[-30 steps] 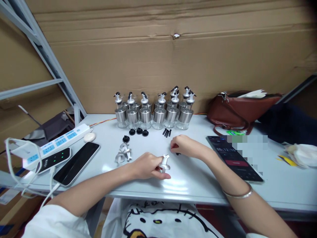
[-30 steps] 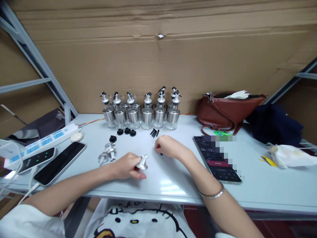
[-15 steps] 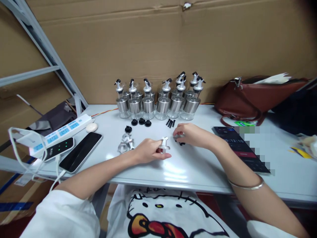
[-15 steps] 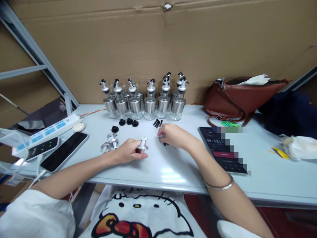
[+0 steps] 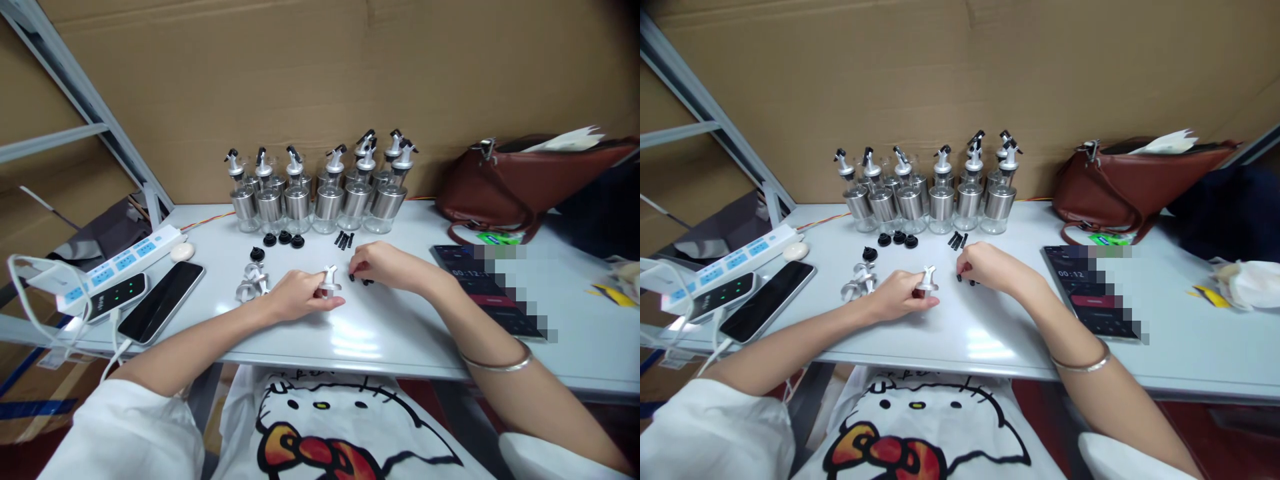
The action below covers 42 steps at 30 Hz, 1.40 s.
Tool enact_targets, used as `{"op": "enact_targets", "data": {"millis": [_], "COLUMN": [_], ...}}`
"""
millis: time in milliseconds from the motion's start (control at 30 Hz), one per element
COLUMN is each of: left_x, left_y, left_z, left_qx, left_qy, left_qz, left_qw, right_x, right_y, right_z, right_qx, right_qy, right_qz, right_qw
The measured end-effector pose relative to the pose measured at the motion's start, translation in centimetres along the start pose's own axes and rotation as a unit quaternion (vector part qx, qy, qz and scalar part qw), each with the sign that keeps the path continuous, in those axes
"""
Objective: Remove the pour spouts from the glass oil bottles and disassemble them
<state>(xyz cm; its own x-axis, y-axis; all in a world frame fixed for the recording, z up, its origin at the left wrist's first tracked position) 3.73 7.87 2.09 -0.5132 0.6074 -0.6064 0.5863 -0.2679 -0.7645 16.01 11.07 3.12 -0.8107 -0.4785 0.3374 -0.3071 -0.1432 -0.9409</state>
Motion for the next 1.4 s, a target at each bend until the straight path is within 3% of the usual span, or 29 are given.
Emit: {"op": "enact_targets", "data": {"millis": [200, 367, 500, 700, 867, 1133, 1400], "left_x": [-0.1, 0.0, 0.1, 0.1, 0.2, 0.1, -0.2], "left_y": [0.0, 0.0, -0.1, -0.1, -0.2, -0.2, -0.3], "left_z": [0.0, 0.0, 0.0, 0.0, 0.1, 0.1, 0.0], "left_qx": [-0.001, 0.001, -0.003, -0.005, -0.011, -0.011, -0.020], "left_qy": [-0.001, -0.002, -0.006, 0.000, 0.002, 0.012, 0.018], "left_qz": [0.008, 0.017, 0.032, 0.046, 0.046, 0.032, 0.027], "left_qw": [1.000, 1.000, 0.999, 0.999, 0.999, 0.999, 0.999], "right_x": [1.2, 0.9, 0.8, 1.7, 2.9, 4.3, 4.2], "right_y": [-0.9, 0.2, 0.6, -2.2, -4.1, -4.6, -3.9], "right_z": [0.2, 0.1, -0.1, -0.2, 0.3, 0.9, 0.7], "right_qx": [-0.022, 0.004, -0.010, -0.106, -0.172, -0.172, -0.143], "right_qy": [-0.018, -0.016, -0.034, -0.001, -0.042, -0.088, -0.071], "right_qz": [0.004, -0.029, -0.025, -0.014, -0.105, -0.227, -0.276], "right_qw": [1.000, 0.999, 0.999, 0.994, 0.979, 0.955, 0.948]}}
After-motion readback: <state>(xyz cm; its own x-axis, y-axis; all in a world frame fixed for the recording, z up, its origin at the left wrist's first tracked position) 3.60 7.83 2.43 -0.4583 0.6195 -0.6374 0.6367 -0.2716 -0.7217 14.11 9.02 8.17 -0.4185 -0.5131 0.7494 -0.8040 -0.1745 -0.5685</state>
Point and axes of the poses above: each hand's wrist, its own z-axis away from the middle knuckle, its own y-axis out of the palm, x = y × z, the point moved 8 cm from there along -z, towards the middle knuckle, and after that the axes turned 8 degrees about -x, right-handed, at the moved point
